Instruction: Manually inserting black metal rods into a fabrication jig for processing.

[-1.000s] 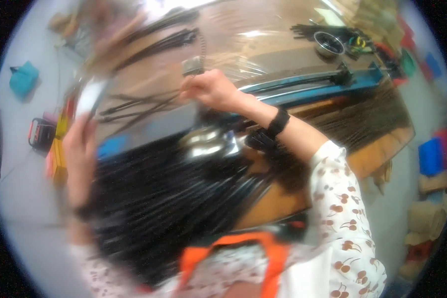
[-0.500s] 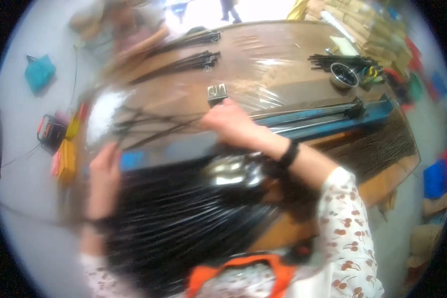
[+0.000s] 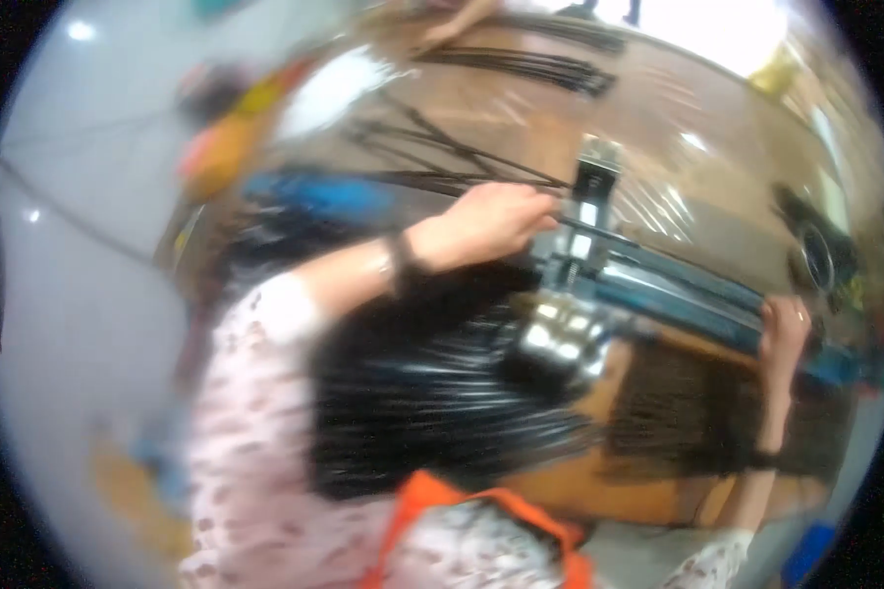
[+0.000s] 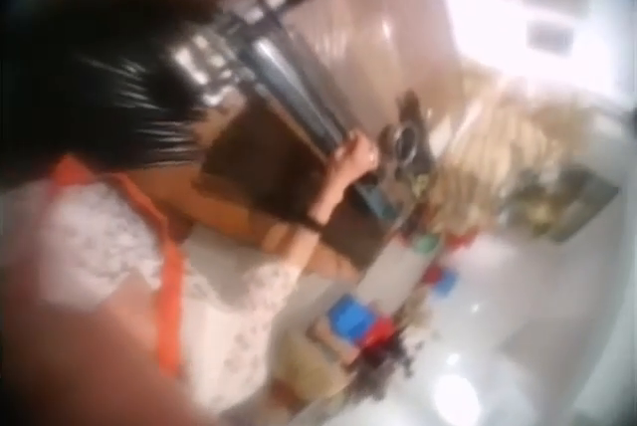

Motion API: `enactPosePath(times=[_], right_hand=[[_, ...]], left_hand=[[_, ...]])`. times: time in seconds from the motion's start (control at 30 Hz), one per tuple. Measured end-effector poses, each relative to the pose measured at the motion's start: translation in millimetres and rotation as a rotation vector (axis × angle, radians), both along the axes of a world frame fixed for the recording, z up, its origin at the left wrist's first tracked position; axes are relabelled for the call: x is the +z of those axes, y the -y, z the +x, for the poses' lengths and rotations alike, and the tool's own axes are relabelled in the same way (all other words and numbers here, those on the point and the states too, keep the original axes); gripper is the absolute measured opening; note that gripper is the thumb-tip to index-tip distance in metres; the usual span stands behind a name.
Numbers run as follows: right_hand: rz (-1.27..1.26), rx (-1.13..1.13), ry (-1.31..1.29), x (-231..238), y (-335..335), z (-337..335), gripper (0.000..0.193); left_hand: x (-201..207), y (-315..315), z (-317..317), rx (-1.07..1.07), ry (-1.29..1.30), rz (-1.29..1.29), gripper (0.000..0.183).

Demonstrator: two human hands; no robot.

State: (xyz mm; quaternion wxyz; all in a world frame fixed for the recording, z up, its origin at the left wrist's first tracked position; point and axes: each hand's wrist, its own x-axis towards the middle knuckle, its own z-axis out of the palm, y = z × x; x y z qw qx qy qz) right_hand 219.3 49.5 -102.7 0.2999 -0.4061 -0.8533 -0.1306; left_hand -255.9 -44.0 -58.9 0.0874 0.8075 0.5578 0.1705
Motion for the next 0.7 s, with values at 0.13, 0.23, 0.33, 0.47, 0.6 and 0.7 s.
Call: enactPosePath(times=[0.13,0.23,0.33,0.47,0.6,0.7], right_hand=[[-0.163,-0.016,-0.070,-14,-3,1,0.006],[-0.184,-0.056,-0.070,-19,-1,-3,0.006],[-0.162,-0.025,-0.103,-19,-4,-13,0.005],[-0.141,-0.029,-0.130,-18,-1,-9,0.006],[-0.038,-0.082,-0.058,-12,11,16,0.010],[-0.236,-0.096,-0.130,16,41,-30,0.030]], left_hand=[[6,15,-13,0.109,0.086,-0.081,0.028],[2,13,-9,0.086,0.081,-0.139,0.032],[-9,15,-14,0.065,0.155,-0.015,0.028],[-11,15,-13,0.049,0.241,0.090,0.023],[-10,-1,-1,0.023,0.223,-0.009,0.027],[-13,-12,0,-0.131,0.070,-0.065,0.025]])
